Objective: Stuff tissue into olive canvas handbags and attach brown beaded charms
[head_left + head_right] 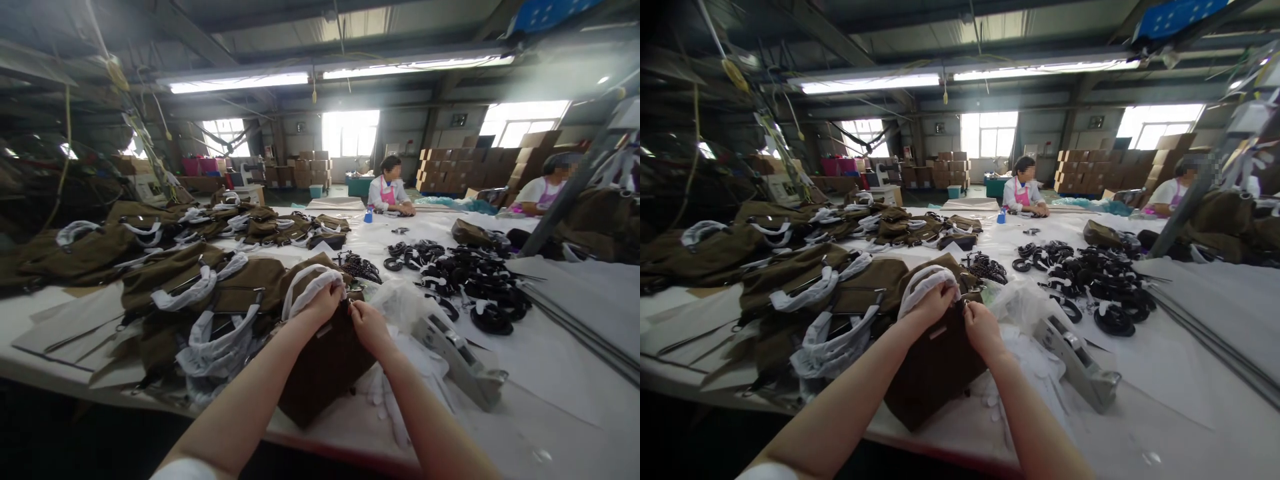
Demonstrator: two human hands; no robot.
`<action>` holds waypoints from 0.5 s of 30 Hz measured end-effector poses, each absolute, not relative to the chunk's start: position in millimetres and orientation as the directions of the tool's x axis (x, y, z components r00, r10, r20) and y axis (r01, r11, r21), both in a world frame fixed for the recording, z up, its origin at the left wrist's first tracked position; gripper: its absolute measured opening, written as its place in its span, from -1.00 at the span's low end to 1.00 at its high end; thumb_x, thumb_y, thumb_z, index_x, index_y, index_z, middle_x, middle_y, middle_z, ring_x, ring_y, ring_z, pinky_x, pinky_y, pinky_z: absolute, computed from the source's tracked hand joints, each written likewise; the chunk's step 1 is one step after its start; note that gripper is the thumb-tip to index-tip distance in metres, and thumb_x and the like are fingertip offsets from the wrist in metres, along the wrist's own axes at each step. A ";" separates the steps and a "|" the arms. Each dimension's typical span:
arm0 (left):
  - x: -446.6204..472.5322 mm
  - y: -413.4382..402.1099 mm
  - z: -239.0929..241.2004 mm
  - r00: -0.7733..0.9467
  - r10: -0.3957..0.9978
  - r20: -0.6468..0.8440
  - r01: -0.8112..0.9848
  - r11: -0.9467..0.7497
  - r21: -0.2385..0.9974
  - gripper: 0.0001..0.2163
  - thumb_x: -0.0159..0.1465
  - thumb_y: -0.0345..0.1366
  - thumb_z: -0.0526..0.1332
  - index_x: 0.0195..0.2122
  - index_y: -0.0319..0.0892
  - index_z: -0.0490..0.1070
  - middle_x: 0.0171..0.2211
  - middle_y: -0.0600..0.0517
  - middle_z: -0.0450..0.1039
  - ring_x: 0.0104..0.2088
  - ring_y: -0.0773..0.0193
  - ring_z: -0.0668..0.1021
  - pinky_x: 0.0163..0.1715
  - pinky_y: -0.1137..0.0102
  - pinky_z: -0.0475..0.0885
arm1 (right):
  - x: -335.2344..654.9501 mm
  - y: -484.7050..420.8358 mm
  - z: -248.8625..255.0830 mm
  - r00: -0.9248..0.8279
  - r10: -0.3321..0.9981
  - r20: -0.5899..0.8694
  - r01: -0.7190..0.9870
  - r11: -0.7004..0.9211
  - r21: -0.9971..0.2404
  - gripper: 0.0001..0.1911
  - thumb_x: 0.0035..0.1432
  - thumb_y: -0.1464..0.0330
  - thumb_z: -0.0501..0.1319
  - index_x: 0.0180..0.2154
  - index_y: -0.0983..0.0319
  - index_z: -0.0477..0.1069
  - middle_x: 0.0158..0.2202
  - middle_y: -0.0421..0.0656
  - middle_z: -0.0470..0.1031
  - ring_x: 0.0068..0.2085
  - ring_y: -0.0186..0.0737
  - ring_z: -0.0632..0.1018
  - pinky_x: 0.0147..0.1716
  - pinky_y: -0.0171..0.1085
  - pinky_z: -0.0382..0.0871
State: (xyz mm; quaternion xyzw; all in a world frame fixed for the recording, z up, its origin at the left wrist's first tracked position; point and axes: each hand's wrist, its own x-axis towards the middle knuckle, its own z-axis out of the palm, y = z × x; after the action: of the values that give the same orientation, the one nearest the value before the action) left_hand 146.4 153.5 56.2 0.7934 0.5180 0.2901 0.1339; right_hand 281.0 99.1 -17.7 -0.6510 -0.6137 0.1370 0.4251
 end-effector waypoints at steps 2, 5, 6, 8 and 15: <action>148.8 146.6 53.5 0.300 0.896 0.328 0.742 -0.435 0.509 -0.78 0.30 -0.17 0.13 -0.25 -0.16 0.51 -0.33 -0.06 0.54 -0.13 0.06 0.53 -0.03 0.26 0.35 | 277.4 99.4 -14.8 0.198 0.907 0.370 0.746 0.105 -0.657 -0.76 0.22 0.38 0.01 -0.48 0.20 0.31 -0.45 -0.13 0.41 -0.37 -0.18 0.40 -0.35 -0.26 0.17; 152.9 137.4 45.1 0.296 0.894 0.336 0.733 -0.438 0.520 -0.77 0.32 -0.19 0.09 -0.23 -0.18 0.48 -0.31 -0.10 0.53 -0.17 0.04 0.54 -0.08 0.22 0.38 | 272.7 93.6 -11.7 0.172 0.893 0.416 0.820 0.104 -0.563 -0.77 0.24 0.43 0.02 -0.46 0.20 0.32 -0.41 -0.08 0.42 -0.35 -0.16 0.40 -0.32 -0.24 0.17; 154.0 134.6 42.2 0.298 0.893 0.338 0.727 -0.442 0.525 -0.78 0.31 -0.20 0.10 -0.24 -0.19 0.48 -0.30 -0.11 0.53 -0.17 0.03 0.53 -0.08 0.21 0.37 | 271.7 90.7 -11.3 0.161 0.889 0.428 0.839 0.105 -0.535 -0.78 0.24 0.44 0.03 -0.44 0.21 0.33 -0.40 -0.06 0.42 -0.34 -0.15 0.40 -0.30 -0.23 0.18; 155.4 129.9 37.5 0.322 0.883 0.341 0.702 -0.465 0.540 -0.84 0.25 -0.22 0.18 -0.27 -0.17 0.47 -0.29 -0.10 0.52 -0.17 0.03 0.53 -0.06 0.20 0.37 | 270.7 84.9 -11.3 0.143 0.885 0.444 0.868 0.104 -0.486 -0.79 0.25 0.46 0.03 -0.41 0.21 0.34 -0.39 -0.06 0.42 -0.33 -0.15 0.40 -0.28 -0.22 0.19; 156.6 131.0 32.1 0.430 0.843 0.322 0.538 -0.526 0.658 -0.90 0.25 -0.28 0.17 -0.40 -0.12 0.41 -0.39 0.07 0.46 -0.32 0.26 0.49 -0.20 0.40 0.38 | 267.8 70.0 -18.0 0.024 0.896 0.444 0.906 0.168 -0.388 -0.84 0.26 0.45 0.04 -0.31 0.23 0.39 -0.33 -0.06 0.40 -0.24 -0.14 0.41 -0.21 -0.23 0.23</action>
State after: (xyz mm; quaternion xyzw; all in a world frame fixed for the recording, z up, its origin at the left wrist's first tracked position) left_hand 156.6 131.0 32.1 0.8119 0.4254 0.3224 0.2365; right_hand 267.8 70.0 -18.0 -0.6448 -0.6987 -0.0086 0.3099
